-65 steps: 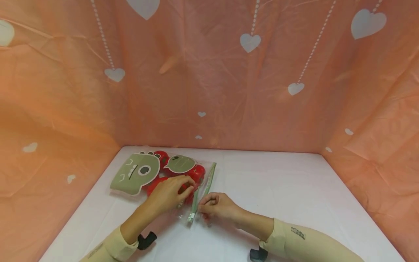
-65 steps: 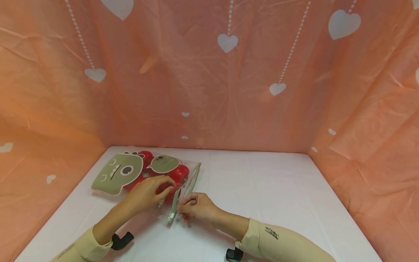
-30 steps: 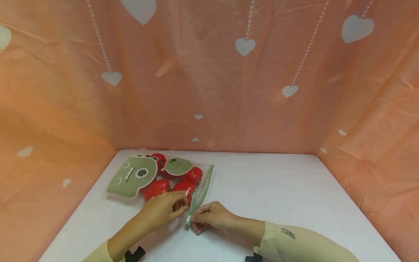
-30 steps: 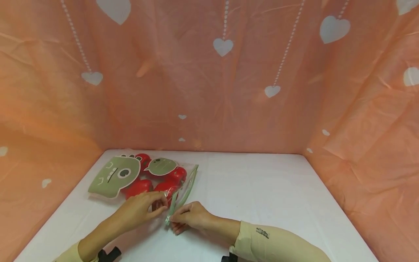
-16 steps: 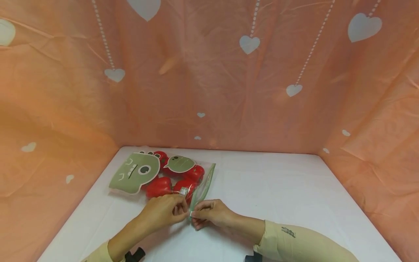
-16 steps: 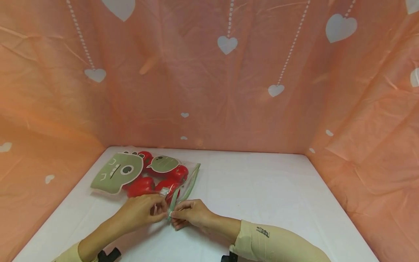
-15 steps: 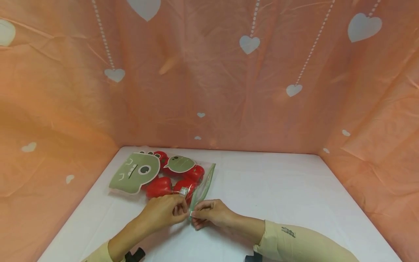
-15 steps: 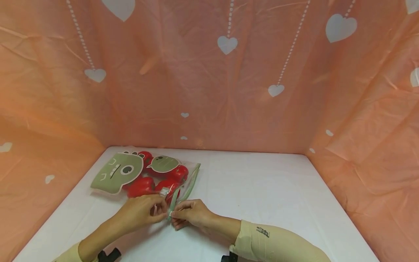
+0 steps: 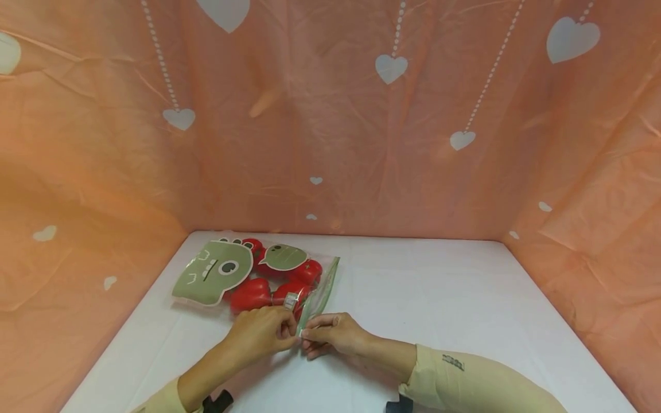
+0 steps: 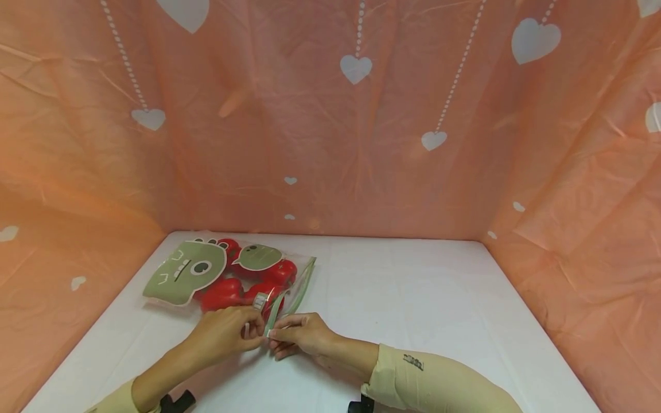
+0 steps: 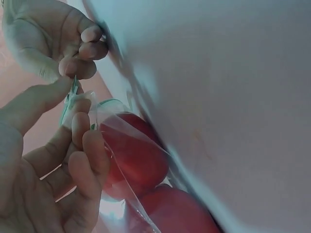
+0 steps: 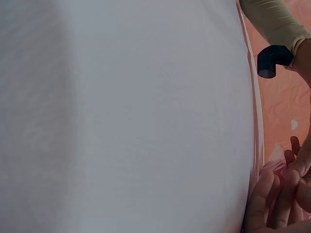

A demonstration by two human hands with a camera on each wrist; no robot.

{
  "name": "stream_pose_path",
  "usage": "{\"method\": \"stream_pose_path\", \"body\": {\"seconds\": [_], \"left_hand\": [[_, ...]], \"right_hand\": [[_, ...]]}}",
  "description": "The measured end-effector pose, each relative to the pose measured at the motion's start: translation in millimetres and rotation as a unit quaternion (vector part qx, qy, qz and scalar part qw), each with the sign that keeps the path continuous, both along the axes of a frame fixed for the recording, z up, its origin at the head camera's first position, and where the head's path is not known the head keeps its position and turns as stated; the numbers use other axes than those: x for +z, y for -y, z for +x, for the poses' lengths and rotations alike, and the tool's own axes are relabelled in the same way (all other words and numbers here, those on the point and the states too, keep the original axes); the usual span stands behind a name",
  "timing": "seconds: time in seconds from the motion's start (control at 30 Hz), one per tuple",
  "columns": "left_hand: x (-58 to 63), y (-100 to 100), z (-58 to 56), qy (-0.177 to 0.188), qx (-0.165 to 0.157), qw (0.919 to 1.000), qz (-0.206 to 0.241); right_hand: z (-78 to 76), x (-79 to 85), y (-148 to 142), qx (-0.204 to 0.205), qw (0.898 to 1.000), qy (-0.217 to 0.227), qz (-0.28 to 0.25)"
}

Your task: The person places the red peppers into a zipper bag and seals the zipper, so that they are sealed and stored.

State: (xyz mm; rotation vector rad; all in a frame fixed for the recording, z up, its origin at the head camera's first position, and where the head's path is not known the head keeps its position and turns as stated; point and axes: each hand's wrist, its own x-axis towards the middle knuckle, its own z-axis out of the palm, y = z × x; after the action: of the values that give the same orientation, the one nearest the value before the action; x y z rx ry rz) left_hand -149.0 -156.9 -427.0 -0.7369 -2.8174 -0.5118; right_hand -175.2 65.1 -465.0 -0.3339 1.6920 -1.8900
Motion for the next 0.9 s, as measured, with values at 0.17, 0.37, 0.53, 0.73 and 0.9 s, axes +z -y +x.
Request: {"method": "stream_pose_path", "body": {"seconds": [0.17, 0.37, 0.53, 0.73, 0.9], "left_hand": [[-0.1, -3.2, -0.6, -0.006, 0.007, 1.0, -0.004], [0.0, -4.7, -2.0, 0.006, 0.012, 0.9999, -0.002], [2.2, -4.5, -2.7, 0.021, 0.012, 0.9997, -0.002], [5.5, -4.1, -2.0, 0.034, 0.01, 0.9993, -0.007], [6.1, -3.9, -1.8, 0.044, 0.004, 0.999, -0.01]], "right_hand": [[-1.0, -0.1, 0.7, 0.002, 1.0, -0.005, -0.006], [-0.3, 0.8, 2.3, -0.003, 1.0, -0.019, -0.004], [-0.7, 2.3, 3.0, 0.0, 0.999, -0.033, 0.009], [-1.1, 3.3, 3.9, 0.002, 0.999, -0.047, 0.028], [-1.4, 3.3, 4.6, -0.003, 0.998, -0.05, 0.035]]}}
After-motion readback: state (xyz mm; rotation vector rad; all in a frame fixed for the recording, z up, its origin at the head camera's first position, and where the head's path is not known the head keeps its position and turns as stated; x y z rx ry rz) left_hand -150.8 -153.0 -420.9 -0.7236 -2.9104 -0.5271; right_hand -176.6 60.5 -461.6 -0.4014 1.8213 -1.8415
